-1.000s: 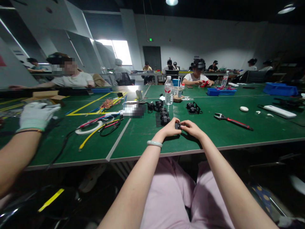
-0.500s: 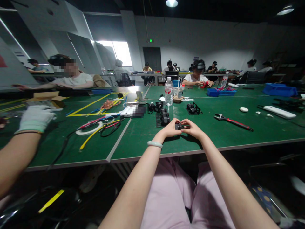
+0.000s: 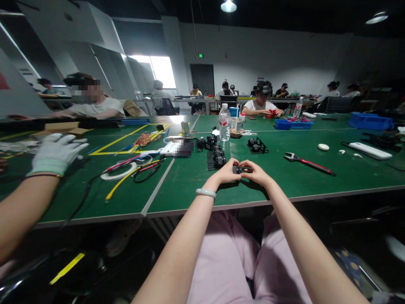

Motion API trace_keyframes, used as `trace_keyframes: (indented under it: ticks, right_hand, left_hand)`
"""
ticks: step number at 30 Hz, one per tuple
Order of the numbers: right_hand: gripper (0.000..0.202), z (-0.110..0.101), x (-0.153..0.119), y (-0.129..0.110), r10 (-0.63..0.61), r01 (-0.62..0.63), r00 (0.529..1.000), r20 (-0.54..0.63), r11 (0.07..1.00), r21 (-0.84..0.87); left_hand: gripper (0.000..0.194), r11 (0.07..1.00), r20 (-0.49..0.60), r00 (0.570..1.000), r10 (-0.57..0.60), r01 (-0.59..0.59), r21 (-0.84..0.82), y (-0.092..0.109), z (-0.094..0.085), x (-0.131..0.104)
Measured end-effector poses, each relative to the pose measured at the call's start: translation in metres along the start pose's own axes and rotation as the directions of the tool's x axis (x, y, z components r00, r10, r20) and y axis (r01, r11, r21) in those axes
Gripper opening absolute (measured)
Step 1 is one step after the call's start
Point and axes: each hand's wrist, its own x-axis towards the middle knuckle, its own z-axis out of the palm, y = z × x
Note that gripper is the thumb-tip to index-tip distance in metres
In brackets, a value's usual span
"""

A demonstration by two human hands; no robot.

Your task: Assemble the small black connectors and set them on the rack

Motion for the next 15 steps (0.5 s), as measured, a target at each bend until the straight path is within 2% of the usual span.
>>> trace_keyframes:
  ticks: [15]
  right_hand:
    - [0.036, 0.0033, 0.0004, 0.0003, 0.002, -0.003, 1.000, -0.029, 1.000, -0.026]
  left_hand:
    - [0.047, 0.999, -0.011, 0.999, -0.040, 0.040, 0.017, 0.0077, -0.0037, -0.0031]
